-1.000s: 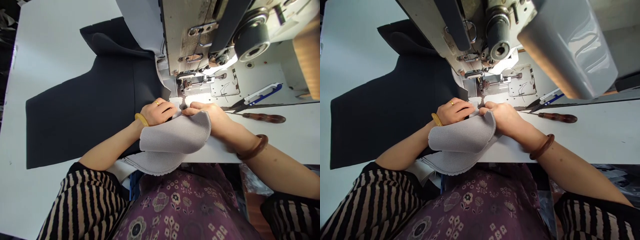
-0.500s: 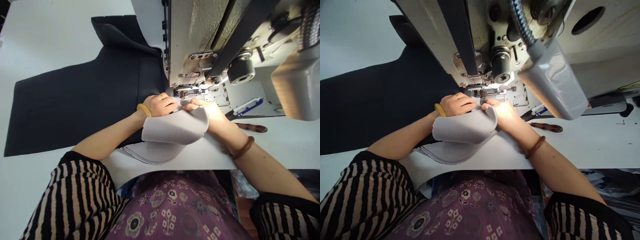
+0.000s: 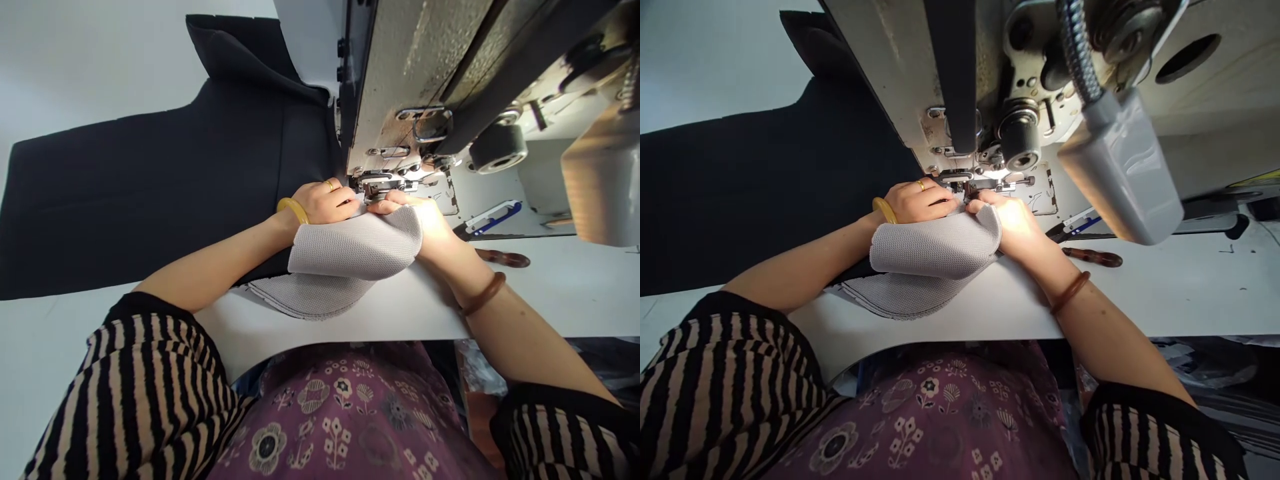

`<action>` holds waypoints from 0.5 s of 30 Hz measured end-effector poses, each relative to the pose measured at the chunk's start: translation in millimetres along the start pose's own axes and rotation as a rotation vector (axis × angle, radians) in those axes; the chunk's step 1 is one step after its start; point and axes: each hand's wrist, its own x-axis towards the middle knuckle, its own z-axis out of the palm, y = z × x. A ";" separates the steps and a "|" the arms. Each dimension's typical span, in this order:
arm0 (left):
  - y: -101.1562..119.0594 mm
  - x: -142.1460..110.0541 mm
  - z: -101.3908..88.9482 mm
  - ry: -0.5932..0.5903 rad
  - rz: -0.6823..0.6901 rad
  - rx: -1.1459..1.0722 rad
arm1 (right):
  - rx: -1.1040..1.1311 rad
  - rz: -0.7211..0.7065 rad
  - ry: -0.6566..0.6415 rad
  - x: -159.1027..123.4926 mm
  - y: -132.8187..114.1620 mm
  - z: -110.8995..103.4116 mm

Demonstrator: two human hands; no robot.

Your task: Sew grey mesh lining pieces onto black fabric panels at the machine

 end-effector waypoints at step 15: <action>-0.4 3.4 -0.9 -0.028 0.068 0.080 | -0.120 0.084 -0.005 -2.3 -10.6 -7.8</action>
